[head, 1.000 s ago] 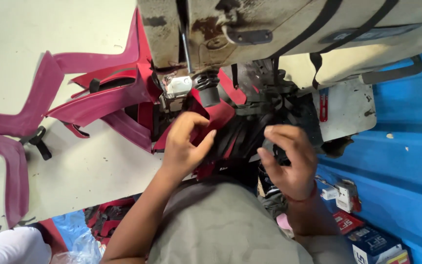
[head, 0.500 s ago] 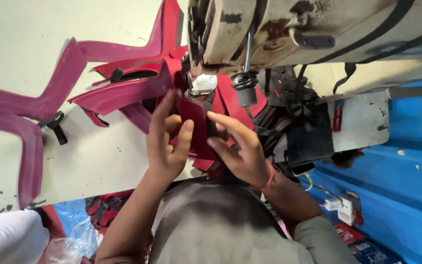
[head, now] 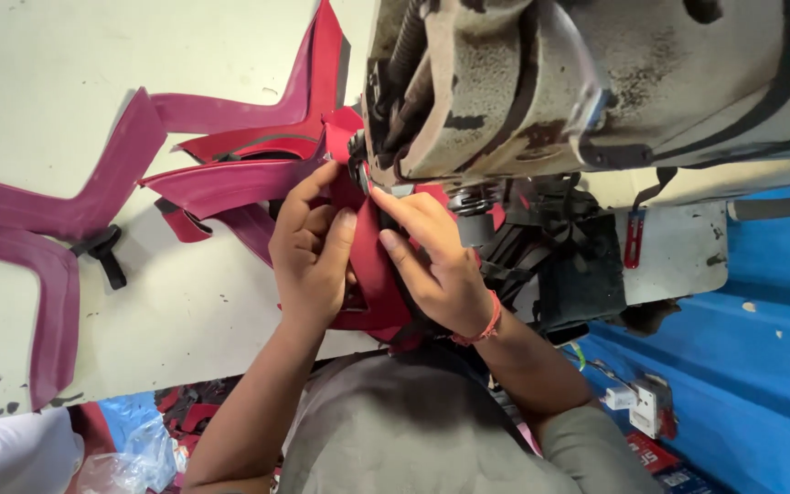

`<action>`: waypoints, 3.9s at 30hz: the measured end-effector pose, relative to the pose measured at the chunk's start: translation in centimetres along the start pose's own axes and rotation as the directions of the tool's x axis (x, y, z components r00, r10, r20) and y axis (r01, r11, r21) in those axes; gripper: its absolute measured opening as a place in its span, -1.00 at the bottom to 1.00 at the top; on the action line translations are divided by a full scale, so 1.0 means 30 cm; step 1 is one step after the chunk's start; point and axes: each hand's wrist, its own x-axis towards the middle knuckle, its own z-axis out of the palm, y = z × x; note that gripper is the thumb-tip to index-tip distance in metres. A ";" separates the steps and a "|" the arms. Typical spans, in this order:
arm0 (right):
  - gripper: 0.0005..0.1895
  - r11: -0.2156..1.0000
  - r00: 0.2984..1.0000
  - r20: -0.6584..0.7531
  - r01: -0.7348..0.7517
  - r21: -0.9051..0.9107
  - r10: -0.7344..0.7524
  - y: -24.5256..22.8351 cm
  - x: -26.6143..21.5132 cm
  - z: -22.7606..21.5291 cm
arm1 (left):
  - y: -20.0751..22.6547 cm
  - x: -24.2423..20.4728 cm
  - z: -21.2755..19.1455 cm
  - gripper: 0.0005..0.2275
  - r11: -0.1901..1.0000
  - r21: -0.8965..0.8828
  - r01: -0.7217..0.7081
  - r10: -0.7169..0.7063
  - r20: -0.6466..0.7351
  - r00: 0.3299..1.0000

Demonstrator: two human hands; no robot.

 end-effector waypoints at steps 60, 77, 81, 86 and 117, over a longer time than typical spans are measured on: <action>-0.46 0.809 0.994 -0.057 0.046 -0.587 -0.098 -0.003 -0.066 -0.049 | -0.136 -0.046 0.151 -0.75 0.866 -0.478 -0.146 -0.009 -0.307 0.952; -0.59 0.636 0.571 -0.606 -0.180 -0.750 -0.554 0.470 -0.352 -0.598 | 0.080 0.146 -0.079 -0.72 0.990 -0.020 0.143 -0.132 0.270 0.954; -0.55 0.679 0.555 -0.675 -0.245 -0.692 -0.487 0.437 -0.359 -0.537 | 0.096 0.134 -0.072 -0.70 0.972 -0.083 0.218 -0.186 0.288 0.939; -0.58 0.673 0.574 -0.631 -0.178 -0.718 -0.521 0.413 -0.369 -0.581 | 0.076 0.083 -0.055 -0.71 0.955 -0.084 0.283 -0.251 0.272 0.929; -0.51 0.959 0.991 0.014 0.132 -0.252 -0.133 -0.056 -0.004 -0.009 | -0.134 -0.243 0.012 -0.51 0.981 0.193 -0.012 0.030 -0.093 0.995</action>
